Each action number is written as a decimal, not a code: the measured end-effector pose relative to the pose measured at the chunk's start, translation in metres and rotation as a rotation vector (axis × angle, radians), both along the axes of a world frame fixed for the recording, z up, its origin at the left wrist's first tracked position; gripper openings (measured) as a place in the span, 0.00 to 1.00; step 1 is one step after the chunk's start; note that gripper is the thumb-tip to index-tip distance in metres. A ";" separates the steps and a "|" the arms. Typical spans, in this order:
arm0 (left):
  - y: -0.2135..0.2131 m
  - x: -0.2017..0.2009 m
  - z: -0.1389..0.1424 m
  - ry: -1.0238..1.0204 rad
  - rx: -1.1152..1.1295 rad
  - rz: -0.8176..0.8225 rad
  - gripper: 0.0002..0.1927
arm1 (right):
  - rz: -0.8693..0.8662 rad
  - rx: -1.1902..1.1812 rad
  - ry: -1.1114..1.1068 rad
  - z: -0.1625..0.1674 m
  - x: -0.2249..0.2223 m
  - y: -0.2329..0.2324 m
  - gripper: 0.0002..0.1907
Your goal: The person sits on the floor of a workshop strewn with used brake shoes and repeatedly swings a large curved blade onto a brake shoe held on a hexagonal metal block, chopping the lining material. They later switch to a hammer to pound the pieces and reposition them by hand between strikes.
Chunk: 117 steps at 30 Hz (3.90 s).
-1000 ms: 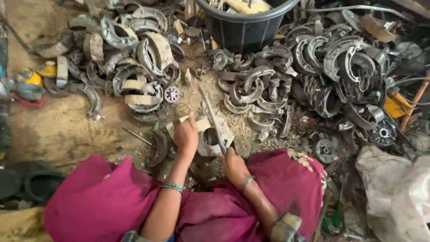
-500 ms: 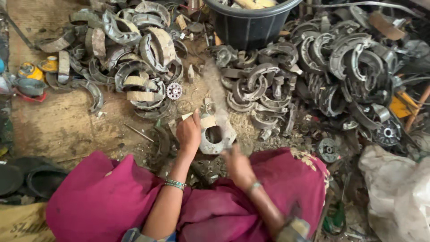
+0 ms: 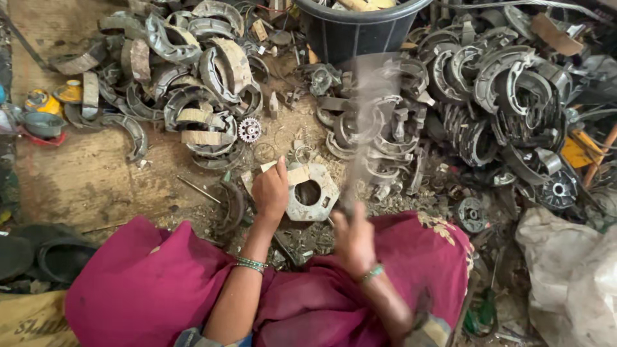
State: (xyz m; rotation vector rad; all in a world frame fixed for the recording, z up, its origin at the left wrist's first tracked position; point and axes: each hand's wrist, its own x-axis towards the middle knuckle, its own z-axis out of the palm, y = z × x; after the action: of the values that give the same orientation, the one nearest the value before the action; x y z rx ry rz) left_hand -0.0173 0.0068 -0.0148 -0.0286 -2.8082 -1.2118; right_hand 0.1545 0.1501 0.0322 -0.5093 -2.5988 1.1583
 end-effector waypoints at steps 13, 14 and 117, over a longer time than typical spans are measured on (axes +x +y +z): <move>-0.001 0.002 0.001 -0.051 -0.033 0.031 0.33 | -0.008 -0.014 0.350 0.034 0.018 0.002 0.12; -0.002 0.001 0.000 -0.045 -0.027 0.029 0.33 | -0.057 -0.032 0.197 0.029 0.015 0.002 0.13; -0.079 0.003 0.015 0.064 0.051 -0.338 0.32 | -0.069 -0.057 0.334 -0.014 -0.045 0.053 0.29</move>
State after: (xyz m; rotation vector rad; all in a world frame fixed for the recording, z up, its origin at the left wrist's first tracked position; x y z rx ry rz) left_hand -0.0138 -0.0722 0.0000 -0.5485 -2.7912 -1.3153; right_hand 0.1100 0.2031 0.0187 -0.3755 -2.2537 1.1842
